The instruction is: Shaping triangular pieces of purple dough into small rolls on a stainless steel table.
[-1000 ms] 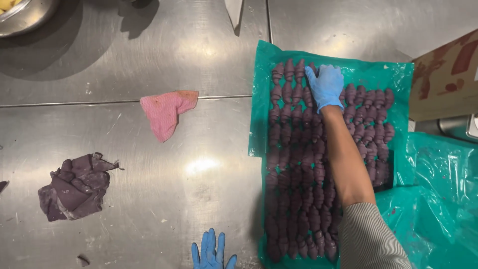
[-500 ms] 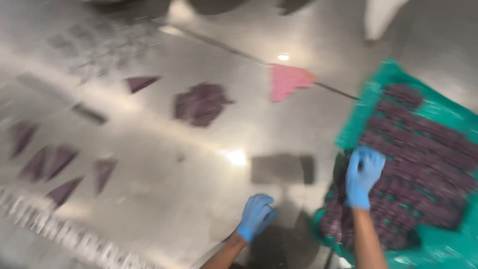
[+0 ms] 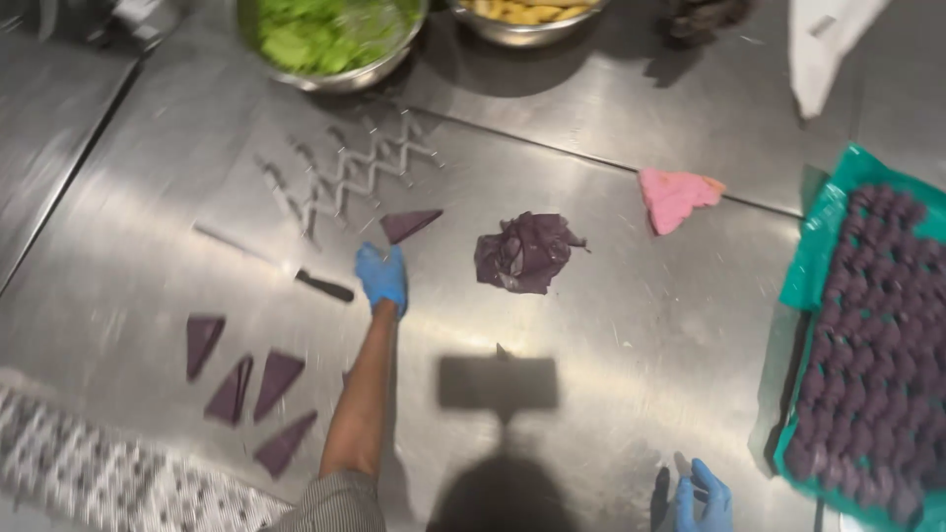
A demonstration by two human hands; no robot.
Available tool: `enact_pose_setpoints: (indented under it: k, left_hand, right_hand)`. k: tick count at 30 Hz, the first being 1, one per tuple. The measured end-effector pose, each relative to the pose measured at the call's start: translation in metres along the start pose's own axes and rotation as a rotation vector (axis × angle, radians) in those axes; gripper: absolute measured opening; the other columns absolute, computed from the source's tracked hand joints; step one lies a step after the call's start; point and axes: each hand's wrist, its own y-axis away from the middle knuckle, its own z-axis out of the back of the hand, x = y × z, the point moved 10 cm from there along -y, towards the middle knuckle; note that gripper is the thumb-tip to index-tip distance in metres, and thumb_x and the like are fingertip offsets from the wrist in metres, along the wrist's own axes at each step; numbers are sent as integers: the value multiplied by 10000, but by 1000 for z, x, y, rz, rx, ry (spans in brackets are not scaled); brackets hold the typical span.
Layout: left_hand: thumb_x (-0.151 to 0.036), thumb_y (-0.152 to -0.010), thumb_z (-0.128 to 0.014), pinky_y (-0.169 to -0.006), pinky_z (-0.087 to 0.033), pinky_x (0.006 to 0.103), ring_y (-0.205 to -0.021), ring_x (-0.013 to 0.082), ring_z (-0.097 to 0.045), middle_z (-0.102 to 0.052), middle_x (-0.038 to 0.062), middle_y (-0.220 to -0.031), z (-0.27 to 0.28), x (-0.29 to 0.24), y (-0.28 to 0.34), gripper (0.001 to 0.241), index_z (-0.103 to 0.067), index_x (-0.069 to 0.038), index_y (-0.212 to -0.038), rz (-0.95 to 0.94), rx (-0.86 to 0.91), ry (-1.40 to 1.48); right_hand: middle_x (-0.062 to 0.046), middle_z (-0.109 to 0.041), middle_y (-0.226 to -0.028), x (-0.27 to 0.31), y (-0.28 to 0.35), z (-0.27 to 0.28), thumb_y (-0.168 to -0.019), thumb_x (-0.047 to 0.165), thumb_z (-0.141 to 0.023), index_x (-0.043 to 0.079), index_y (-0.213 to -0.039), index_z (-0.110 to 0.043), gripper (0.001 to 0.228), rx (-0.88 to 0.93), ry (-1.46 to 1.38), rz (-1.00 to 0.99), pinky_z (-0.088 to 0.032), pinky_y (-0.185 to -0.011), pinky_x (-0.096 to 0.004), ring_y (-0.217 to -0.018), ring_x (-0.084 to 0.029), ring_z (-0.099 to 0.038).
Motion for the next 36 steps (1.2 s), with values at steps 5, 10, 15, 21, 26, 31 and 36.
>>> enact_pose_setpoints:
  k: [5,10,15,21,26,31,36]
  left_hand:
    - [-216,-810,-839,-948,-521,472,-1097,430,-654,-648,278,-1220,-33,34,-61,503,-629,50,-1181,482,-34,128]
    - [-126,-764,-835,-816,-557,469,-903,379,-721,-736,206,-1005,-67,48,-65,333,-683,21,-1020,610,-70,300]
    - [-34,-776,-780,-824,-555,431,-909,307,-730,-759,151,-968,-16,-20,-49,183,-735,-41,-953,414,-28,194]
    - [3,-871,-739,-872,-528,401,-960,254,-682,-710,134,-1077,-7,-35,-34,357,-626,-24,-1209,114,-51,297]
    - [-76,-923,-695,-884,-554,377,-957,262,-685,-699,105,-1101,36,-126,36,482,-559,-66,-1384,-177,225,543]
    - [-49,-951,-563,-918,-536,454,-1005,318,-664,-691,176,-1127,67,-201,208,427,-576,-50,-1378,-824,415,305]
    - [-97,-1081,-538,-735,-528,478,-886,325,-670,-677,200,-1010,39,-211,419,234,-621,0,-1277,-1233,911,-341]
  right_hand:
    - [-170,-649,-1224,56,53,-3,-980,127,-668,100,-1413,-628,436,-172,-58,-355,-559,-942,-379,-1016,-231,-682]
    - [-139,-672,-1227,109,49,-5,-981,141,-669,94,-1382,-630,406,-242,-61,-377,-557,-913,-356,-994,-222,-690]
    - [-133,-667,-1211,142,37,-13,-972,128,-660,80,-1360,-639,391,-219,-50,-386,-538,-921,-353,-1014,-221,-678]
    - [-145,-644,-1232,162,38,-15,-983,100,-643,44,-1381,-616,402,-203,-99,-409,-533,-927,-351,-1034,-209,-643]
    - [-144,-749,-1183,214,33,-61,-1019,237,-564,-10,-1323,-646,400,39,-800,-788,-572,-900,-339,-1012,-217,-713]
    - [-219,-623,-1345,261,38,-155,-1062,557,-422,-68,-1446,-577,750,616,-1511,-918,-477,-1047,-441,-1193,-304,-604]
    - [-158,-513,-1513,265,61,-136,-985,655,-320,16,-1461,-507,819,868,-1610,-1034,-312,-1161,-498,-1380,-310,-462]
